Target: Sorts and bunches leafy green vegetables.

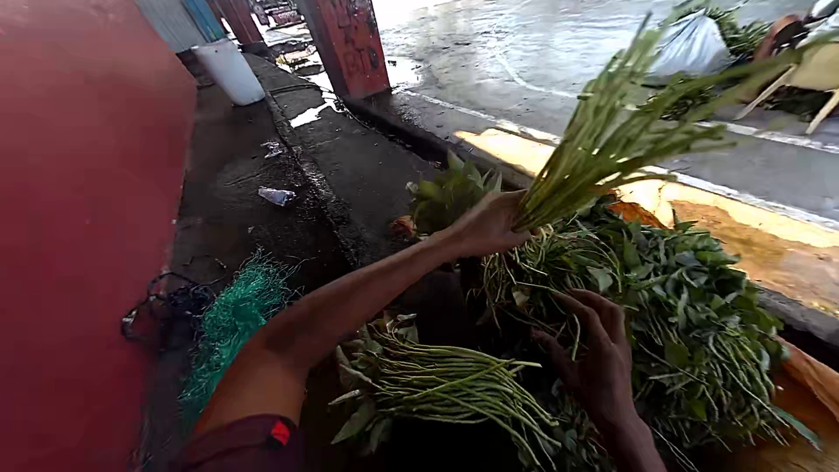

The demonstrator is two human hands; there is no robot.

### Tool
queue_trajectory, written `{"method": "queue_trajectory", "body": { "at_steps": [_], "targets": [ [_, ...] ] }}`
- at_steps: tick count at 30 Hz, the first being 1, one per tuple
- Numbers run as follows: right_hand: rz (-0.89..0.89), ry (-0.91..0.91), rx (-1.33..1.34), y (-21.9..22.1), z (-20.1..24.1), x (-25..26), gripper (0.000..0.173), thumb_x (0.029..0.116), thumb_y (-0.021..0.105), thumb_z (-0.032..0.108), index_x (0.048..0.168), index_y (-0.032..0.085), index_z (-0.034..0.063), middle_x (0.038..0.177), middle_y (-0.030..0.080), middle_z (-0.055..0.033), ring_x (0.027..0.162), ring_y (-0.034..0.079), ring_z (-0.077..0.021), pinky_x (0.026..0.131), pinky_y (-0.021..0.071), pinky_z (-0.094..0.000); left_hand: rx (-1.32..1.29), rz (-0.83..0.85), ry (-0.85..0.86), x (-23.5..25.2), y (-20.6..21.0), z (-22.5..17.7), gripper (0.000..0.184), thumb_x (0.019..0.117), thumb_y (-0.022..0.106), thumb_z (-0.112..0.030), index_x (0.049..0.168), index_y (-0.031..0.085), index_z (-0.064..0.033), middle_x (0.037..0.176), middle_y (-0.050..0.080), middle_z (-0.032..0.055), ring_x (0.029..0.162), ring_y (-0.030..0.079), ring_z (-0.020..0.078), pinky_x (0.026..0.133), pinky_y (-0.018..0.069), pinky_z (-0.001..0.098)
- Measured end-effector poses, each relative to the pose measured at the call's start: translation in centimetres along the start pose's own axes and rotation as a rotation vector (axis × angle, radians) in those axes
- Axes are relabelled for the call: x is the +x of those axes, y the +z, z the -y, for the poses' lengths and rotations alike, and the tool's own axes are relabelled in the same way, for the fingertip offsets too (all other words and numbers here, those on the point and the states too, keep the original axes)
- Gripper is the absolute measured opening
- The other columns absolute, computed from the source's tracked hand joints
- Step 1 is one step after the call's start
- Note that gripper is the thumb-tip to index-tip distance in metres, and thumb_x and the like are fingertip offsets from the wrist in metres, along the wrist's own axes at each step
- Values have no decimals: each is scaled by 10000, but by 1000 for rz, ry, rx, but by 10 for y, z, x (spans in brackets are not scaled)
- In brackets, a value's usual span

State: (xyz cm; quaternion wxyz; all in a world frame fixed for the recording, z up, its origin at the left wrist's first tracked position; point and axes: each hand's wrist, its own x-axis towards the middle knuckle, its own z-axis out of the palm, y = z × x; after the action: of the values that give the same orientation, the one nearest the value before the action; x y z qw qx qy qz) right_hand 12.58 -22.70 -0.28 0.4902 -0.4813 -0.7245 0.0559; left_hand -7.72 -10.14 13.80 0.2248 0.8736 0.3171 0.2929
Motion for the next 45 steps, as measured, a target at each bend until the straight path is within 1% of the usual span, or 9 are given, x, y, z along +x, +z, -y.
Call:
{"method": "queue_trajectory", "body": {
  "at_steps": [3,5,10,17,22,27,34,38,45],
  "targets": [
    [-2,-186,14,14,33,-2,245,962,659,336,1049,752,127,1150,663,-161,1089,634,-281,919,531,-430,363,381,-180,-19,-15,-19,401,896,739,-46,1265,619,51,1111,687,243,1070,660,386,955,504,558],
    [12,-278,-21,28,49,1,208,982,632,330,1078,737,178,1151,676,-116,1120,623,-275,965,487,-448,453,576,-273,-35,-5,-12,401,853,769,-24,1232,645,22,1096,689,234,1056,662,418,892,524,612],
    [164,-254,-126,71,52,2,537,1000,541,507,1308,647,80,1322,632,-205,1267,575,-418,1046,407,-643,301,924,-554,-75,15,16,314,839,788,-57,1097,668,75,1009,681,231,934,668,384,810,528,603],
    [322,-101,-206,105,30,-9,751,1010,303,637,1100,705,9,984,699,-173,989,683,-394,973,489,-567,5,1115,-584,-87,34,63,468,814,872,-179,1165,666,53,1060,698,195,986,657,296,882,493,516],
    [309,-40,-167,114,19,-18,719,1008,312,587,1055,706,-12,957,706,-176,902,705,-364,782,550,-521,-264,1032,-587,-92,40,77,213,892,778,-106,984,693,66,923,695,141,830,636,172,808,507,378],
    [269,4,-194,117,17,-27,668,1015,320,550,1006,706,5,920,715,-153,879,711,-341,764,544,-507,134,808,-498,-102,24,54,402,879,811,-365,975,723,15,884,693,158,854,656,287,787,512,525],
    [302,43,-193,114,13,-33,701,1019,317,575,1019,716,-1,946,726,-167,906,714,-352,790,537,-526,397,209,-412,-195,42,76,634,1094,258,-502,1108,724,-71,1093,716,112,1177,639,260,1209,274,516],
    [329,49,-187,114,14,-33,696,1016,352,583,1067,701,-17,970,729,-166,918,715,-345,822,532,-525,260,-124,-727,-222,86,67,607,1096,292,-404,977,725,4,917,715,173,983,685,335,960,469,542],
    [245,64,-110,119,14,-61,824,1020,226,664,1384,582,15,1251,676,-168,1175,635,-342,1045,439,-568,184,-204,-943,-225,86,62,683,1086,272,-498,916,727,-18,817,681,163,887,670,337,857,486,570]
  ]
}}
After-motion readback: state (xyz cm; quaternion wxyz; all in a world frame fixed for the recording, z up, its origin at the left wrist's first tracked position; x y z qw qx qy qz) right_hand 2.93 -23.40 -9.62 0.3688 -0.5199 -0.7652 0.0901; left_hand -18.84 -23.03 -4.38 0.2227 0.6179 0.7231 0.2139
